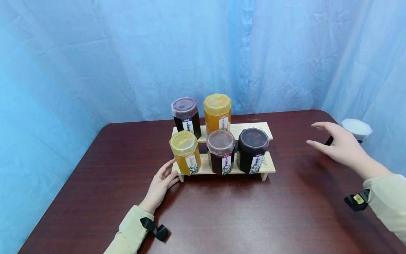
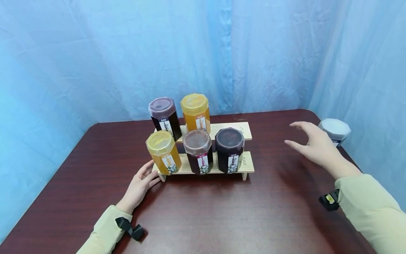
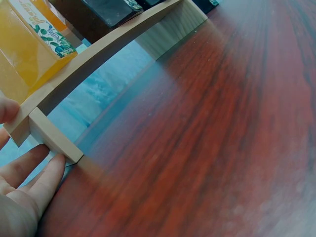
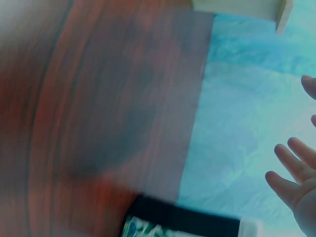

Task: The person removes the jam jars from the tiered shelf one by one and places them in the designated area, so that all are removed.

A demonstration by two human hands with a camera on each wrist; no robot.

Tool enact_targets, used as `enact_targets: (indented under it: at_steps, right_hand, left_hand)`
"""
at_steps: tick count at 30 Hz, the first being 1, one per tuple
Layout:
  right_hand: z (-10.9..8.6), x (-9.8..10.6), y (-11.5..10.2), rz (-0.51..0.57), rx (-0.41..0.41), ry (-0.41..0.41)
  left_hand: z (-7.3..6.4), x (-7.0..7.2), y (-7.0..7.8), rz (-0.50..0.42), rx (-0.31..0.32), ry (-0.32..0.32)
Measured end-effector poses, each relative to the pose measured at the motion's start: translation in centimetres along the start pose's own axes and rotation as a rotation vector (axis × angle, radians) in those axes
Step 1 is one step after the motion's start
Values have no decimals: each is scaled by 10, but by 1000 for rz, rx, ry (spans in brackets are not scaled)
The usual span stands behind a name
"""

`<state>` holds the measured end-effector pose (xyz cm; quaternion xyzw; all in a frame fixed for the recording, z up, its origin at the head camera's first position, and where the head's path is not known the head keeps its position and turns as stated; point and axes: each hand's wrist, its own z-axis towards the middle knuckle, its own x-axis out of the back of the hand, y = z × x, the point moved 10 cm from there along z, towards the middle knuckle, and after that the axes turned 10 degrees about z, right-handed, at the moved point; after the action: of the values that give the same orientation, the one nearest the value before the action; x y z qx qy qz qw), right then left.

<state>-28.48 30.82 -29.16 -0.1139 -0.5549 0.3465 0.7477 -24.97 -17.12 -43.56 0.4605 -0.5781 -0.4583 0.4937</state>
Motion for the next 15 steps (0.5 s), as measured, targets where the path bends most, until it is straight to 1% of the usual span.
enact_targets:
  at_steps: [6, 12, 15]
  right_hand:
    - [6, -9, -24, 49, 21, 28]
    - [13, -19, -49, 105, 8, 16]
    - [16, -22, -64, 119, 34, 24]
  left_hand:
    - [0, 0, 1, 6, 1, 4]
    - [0, 1, 0, 12, 5, 11]
    - [0, 1, 0, 13, 3, 11]
